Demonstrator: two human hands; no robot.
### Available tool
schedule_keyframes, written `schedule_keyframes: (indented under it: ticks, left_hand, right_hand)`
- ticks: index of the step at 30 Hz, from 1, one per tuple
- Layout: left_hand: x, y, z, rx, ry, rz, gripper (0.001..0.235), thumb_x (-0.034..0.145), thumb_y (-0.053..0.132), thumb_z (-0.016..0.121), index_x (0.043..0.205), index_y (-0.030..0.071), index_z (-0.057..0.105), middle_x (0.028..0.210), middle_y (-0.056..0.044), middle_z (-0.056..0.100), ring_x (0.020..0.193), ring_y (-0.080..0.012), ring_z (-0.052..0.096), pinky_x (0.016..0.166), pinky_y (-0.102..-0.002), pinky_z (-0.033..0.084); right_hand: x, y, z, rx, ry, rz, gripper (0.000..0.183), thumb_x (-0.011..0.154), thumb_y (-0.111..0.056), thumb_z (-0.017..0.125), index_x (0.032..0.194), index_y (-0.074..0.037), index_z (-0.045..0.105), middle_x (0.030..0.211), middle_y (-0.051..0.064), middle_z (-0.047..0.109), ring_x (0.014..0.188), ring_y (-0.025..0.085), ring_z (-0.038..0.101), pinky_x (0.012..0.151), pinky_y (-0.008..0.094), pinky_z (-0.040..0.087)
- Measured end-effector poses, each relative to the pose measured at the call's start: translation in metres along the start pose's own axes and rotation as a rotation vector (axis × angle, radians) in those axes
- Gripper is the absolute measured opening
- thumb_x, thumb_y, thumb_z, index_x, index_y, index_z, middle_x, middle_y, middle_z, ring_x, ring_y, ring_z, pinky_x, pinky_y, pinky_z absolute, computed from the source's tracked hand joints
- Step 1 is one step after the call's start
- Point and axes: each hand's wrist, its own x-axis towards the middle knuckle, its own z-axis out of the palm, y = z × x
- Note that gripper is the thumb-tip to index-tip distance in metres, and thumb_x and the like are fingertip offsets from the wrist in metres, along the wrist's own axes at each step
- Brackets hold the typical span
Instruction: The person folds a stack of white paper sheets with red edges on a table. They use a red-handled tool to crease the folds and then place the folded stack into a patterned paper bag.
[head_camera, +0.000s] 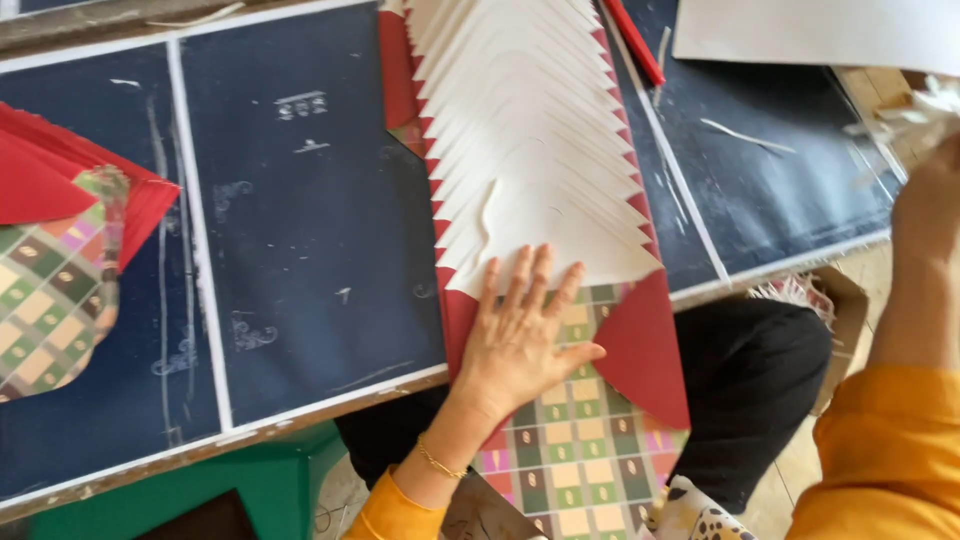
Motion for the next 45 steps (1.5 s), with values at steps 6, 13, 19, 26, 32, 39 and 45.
schedule_keyframes:
  ticks: [6, 13, 19, 26, 32, 39, 45]
  left_hand:
    - [0.002, 0.001, -0.008, 0.062, -0.013, 0.034, 0.091, 0.089, 0.079, 0.039, 0.157, 0.02, 0.024, 0.161, -0.018, 0.024, 0.148, -0.0335, 0.021, 0.12, -0.055, 0.011]
    - [0.006, 0.006, -0.017, 0.046, 0.04, 0.073, 0.088, 0.086, 0.073, 0.051, 0.152, 0.017, 0.038, 0.154, -0.021, 0.036, 0.143, -0.0381, 0.034, 0.114, -0.056, 0.031]
    - [0.01, 0.008, -0.017, 0.093, -0.018, 0.047, 0.089, 0.081, 0.072, 0.054, 0.151, 0.02, 0.04, 0.153, -0.019, 0.039, 0.143, -0.0373, 0.035, 0.113, -0.054, 0.032]
    - [0.009, 0.007, -0.009, 0.203, -0.001, 0.065, 0.093, 0.078, 0.075, 0.05, 0.153, 0.021, 0.039, 0.151, -0.017, 0.041, 0.143, -0.0346, 0.039, 0.111, -0.055, 0.038]
    - [0.01, 0.008, -0.012, 0.156, -0.018, 0.056, 0.092, 0.079, 0.073, 0.053, 0.154, 0.021, 0.038, 0.153, -0.018, 0.038, 0.144, -0.036, 0.036, 0.113, -0.056, 0.035]
    - [0.012, 0.009, -0.017, 0.066, 0.048, 0.061, 0.088, 0.081, 0.072, 0.058, 0.148, 0.016, 0.045, 0.149, -0.02, 0.042, 0.139, -0.0387, 0.039, 0.11, -0.054, 0.037]
    - [0.005, 0.005, -0.014, -0.054, 0.071, 0.038, 0.084, 0.085, 0.071, 0.056, 0.147, 0.014, 0.046, 0.151, -0.023, 0.04, 0.142, -0.0391, 0.035, 0.113, -0.052, 0.032]
  right_hand:
    - [-0.136, -0.015, -0.082, 0.504, 0.083, 0.658, 0.025, 0.1, -0.007, 0.035, 0.111, -0.014, 0.056, 0.088, 0.001, 0.048, 0.076, 0.01, 0.043, 0.063, 0.026, 0.034]
    - [-0.184, 0.024, -0.067, 0.766, -0.11, 1.245, 0.031, 0.096, 0.002, 0.039, 0.071, -0.016, 0.04, 0.061, 0.0, 0.027, 0.048, 0.009, 0.023, 0.04, 0.028, 0.016]
    - [-0.182, 0.062, -0.058, 1.012, -0.152, 1.377, 0.044, 0.112, -0.017, 0.035, 0.068, -0.019, 0.031, 0.057, -0.006, 0.029, 0.046, 0.007, 0.021, 0.042, 0.024, 0.015]
    - [-0.172, 0.073, -0.076, 1.013, -0.195, 1.418, 0.024, 0.112, -0.019, 0.04, 0.105, 0.0, 0.055, 0.076, 0.003, 0.059, 0.05, 0.004, 0.046, 0.041, 0.016, 0.036]
    - [-0.164, 0.061, -0.093, 0.924, -0.061, 1.407, 0.032, 0.105, -0.002, 0.038, 0.077, -0.016, 0.036, 0.068, 0.0, 0.043, 0.053, 0.008, 0.037, 0.044, 0.022, 0.032]
    - [-0.11, 0.001, -0.115, 1.108, 0.344, 1.132, 0.014, 0.093, -0.01, 0.034, 0.094, -0.021, 0.042, 0.062, -0.002, 0.033, 0.044, 0.006, 0.021, 0.038, 0.025, 0.01]
    - [-0.06, -0.233, -0.172, 0.674, -0.105, -0.028, 0.037, 0.102, 0.007, 0.047, 0.139, -0.001, 0.049, 0.108, 0.009, 0.05, 0.069, 0.017, 0.044, 0.063, 0.029, 0.037]
